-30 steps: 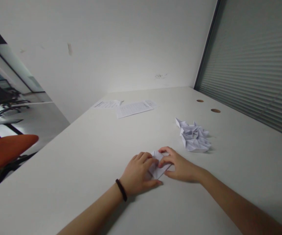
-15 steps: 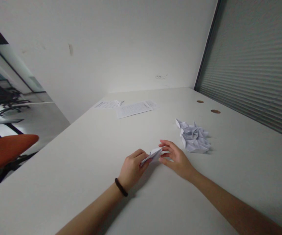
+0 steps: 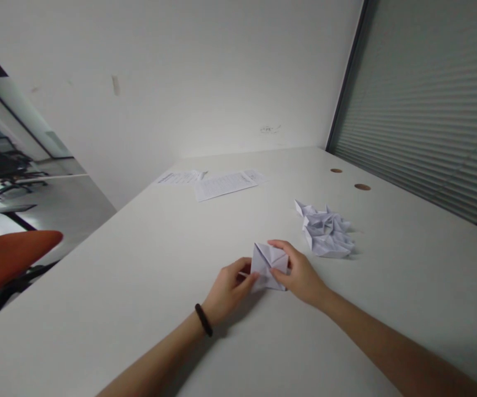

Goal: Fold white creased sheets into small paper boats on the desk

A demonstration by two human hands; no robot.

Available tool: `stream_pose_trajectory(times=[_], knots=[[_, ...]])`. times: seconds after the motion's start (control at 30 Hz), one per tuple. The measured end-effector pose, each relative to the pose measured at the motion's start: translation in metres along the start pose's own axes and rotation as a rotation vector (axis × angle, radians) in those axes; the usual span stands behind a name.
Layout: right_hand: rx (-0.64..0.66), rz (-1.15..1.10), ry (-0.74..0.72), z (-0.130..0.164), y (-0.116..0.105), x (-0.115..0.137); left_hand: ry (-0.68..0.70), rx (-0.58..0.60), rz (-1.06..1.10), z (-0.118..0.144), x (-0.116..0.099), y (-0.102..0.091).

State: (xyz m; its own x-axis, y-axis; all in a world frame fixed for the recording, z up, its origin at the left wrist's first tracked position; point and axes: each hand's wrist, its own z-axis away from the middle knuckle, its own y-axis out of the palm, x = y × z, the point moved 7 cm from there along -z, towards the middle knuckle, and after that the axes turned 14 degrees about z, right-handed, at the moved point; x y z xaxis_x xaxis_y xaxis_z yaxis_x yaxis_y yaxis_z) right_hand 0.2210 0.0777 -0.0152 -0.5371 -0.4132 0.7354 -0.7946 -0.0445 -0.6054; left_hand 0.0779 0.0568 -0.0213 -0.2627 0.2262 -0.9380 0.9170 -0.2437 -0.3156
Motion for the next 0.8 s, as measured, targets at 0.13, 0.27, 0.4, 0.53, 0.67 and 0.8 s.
stream_pose_trajectory(times=[0.13,0.27,0.4,0.53,0.67,0.8], knots=[[0.058,0.184,-0.161,-0.001,-0.005,0.006,0.215,-0.103,-0.167,0.002,-0.01,-0.012],[0.171,0.261,-0.263,0.004,0.006,0.01,0.32,0.049,-0.384,0.003,-0.015,-0.001],[0.155,0.172,-0.187,0.004,0.007,0.008,0.308,0.173,-0.489,0.004,-0.012,0.009],[0.167,0.15,-0.158,0.003,-0.001,0.012,0.321,0.159,-0.537,0.004,-0.011,0.007],[0.319,0.129,-0.233,0.006,-0.001,0.021,0.356,0.167,-0.596,0.005,-0.014,0.006],[0.381,0.185,-0.246,0.007,0.002,0.017,0.37,0.213,-0.652,0.008,-0.019,0.009]])
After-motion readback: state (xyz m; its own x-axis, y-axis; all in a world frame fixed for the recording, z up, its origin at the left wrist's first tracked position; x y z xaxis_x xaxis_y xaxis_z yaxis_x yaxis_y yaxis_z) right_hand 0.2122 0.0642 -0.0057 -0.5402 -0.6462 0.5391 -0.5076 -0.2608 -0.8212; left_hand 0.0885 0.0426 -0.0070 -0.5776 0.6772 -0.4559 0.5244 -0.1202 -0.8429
